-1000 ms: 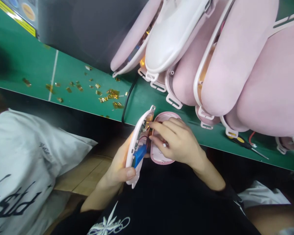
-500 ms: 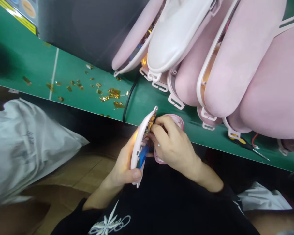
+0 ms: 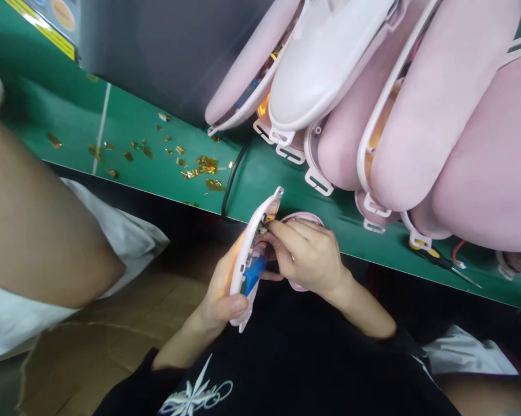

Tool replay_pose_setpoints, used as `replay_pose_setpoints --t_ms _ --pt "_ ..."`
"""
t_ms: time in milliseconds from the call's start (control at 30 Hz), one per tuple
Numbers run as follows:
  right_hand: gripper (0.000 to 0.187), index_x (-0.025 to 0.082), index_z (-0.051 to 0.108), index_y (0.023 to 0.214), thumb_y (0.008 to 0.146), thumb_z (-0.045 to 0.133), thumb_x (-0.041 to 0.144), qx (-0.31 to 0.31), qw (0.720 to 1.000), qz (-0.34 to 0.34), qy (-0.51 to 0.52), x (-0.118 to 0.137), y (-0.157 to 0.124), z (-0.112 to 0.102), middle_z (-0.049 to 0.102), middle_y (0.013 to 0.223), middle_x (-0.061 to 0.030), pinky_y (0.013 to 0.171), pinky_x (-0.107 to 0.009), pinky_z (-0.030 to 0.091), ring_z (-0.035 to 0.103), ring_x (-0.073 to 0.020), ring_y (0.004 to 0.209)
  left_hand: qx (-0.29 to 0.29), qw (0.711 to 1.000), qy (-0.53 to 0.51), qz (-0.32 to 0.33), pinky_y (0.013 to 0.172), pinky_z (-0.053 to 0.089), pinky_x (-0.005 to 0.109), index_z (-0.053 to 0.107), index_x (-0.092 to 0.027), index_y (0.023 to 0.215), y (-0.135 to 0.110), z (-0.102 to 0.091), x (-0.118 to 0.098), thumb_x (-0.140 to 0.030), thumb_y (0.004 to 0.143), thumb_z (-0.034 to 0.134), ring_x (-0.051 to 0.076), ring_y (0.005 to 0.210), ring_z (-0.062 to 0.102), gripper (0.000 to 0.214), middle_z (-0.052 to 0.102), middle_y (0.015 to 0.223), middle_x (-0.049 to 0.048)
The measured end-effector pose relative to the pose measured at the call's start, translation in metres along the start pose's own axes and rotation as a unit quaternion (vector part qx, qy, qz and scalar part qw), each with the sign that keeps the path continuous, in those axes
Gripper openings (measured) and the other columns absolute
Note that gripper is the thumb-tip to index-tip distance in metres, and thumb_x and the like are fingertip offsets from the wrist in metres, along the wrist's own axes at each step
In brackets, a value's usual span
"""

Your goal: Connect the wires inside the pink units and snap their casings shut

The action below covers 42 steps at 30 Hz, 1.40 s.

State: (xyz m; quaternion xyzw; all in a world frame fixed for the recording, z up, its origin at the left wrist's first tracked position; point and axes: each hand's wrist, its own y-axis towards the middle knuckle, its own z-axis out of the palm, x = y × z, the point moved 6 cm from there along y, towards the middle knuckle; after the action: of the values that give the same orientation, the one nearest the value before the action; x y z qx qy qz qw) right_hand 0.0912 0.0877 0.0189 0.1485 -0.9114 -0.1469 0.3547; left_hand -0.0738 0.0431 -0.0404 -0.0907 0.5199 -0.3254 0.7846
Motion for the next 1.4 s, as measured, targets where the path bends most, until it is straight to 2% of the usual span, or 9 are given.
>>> replay_pose_setpoints --t_ms 133,300,567,867,1000,1100,1233,1400 --pt "0.021 0.018 0.078 0.102 0.110 0.059 0.022 0.000 1.000 -0.014 0.008 -0.004 0.000 0.002 0.080 0.079 -0.0009 0.069 -0.029 0.057 0.073 -0.0147 0.070 -0.016 0.999 -0.041 0.005 0.088 0.074 0.051 0.060 -0.023 0.156 0.000 0.006 -0.007 -0.066 0.070 0.091 0.047 0.134 0.067 0.101 0.065 0.147 0.0158" --pt "0.031 0.019 0.076 0.090 0.113 0.058 0.030 -0.002 1.000 0.006 0.005 -0.005 0.003 0.001 0.079 0.074 0.0016 0.059 -0.028 0.049 0.071 -0.0120 0.061 -0.011 0.998 -0.058 -0.008 0.087 0.074 0.057 0.065 -0.025 0.151 0.001 0.006 -0.012 -0.062 0.070 0.092 0.049 0.128 0.071 0.093 0.067 0.142 0.0158" --pt "0.035 0.021 0.073 0.087 0.115 0.056 0.034 -0.002 0.999 -0.015 -0.050 -0.002 0.009 -0.001 0.070 0.059 0.0053 0.050 -0.033 0.040 0.066 -0.0125 0.051 -0.011 0.998 -0.034 -0.043 0.091 0.072 0.063 0.058 -0.024 0.156 -0.003 -0.008 -0.004 -0.068 0.067 0.090 0.051 0.129 0.071 0.104 0.066 0.145 0.0173" --pt "0.022 0.022 0.072 0.093 0.111 0.062 0.029 0.034 0.996 -0.032 -0.074 -0.003 0.008 0.001 0.069 0.061 0.0076 0.053 -0.032 0.033 0.064 -0.0108 0.053 0.005 0.999 -0.040 -0.029 0.090 0.072 0.060 0.058 -0.023 0.156 -0.002 -0.006 -0.005 -0.066 0.070 0.087 0.052 0.129 0.070 0.100 0.065 0.148 0.0175" --pt "0.028 0.024 0.075 0.091 0.111 0.063 0.039 0.048 0.994 -0.023 -0.092 -0.005 0.009 -0.003 0.067 0.060 0.0079 0.053 -0.033 0.030 0.061 -0.0101 0.052 0.004 0.999 -0.017 -0.047 0.092 0.070 0.061 0.057 -0.022 0.156 -0.001 -0.007 -0.005 -0.066 0.068 0.089 0.053 0.130 0.069 0.104 0.064 0.150 0.0195" --pt "0.029 0.025 0.077 0.093 0.111 0.063 0.043 0.060 0.993 -0.018 -0.101 -0.006 0.008 -0.003 0.067 0.061 0.0074 0.054 -0.033 0.030 0.060 -0.0100 0.055 0.008 0.999 -0.007 -0.036 0.089 0.071 0.059 0.058 -0.023 0.155 0.000 -0.005 -0.007 -0.066 0.067 0.091 0.052 0.125 0.072 0.103 0.064 0.149 0.0195" --pt "0.025 0.027 0.079 0.097 0.110 0.066 0.043 0.060 0.990 -0.028 -0.121 -0.007 0.006 0.002 0.066 0.062 0.0072 0.055 -0.033 0.031 0.059 -0.0105 0.058 0.007 0.999 -0.024 -0.025 0.091 0.071 0.058 0.062 -0.023 0.152 0.000 0.002 -0.010 -0.061 0.072 0.089 0.049 0.124 0.073 0.092 0.070 0.141 0.0160" --pt "0.030 0.028 0.079 0.107 0.116 0.055 0.043 0.062 0.991 -0.051 -0.110 -0.009 0.004 0.009 0.065 0.069 0.0056 0.062 -0.034 0.036 0.059 -0.0111 0.066 0.023 0.996 -0.088 0.023 0.100 0.068 0.059 0.072 -0.020 0.141 0.000 0.003 -0.011 -0.061 0.082 0.082 0.043 0.118 0.076 0.072 0.078 0.130 0.0112"
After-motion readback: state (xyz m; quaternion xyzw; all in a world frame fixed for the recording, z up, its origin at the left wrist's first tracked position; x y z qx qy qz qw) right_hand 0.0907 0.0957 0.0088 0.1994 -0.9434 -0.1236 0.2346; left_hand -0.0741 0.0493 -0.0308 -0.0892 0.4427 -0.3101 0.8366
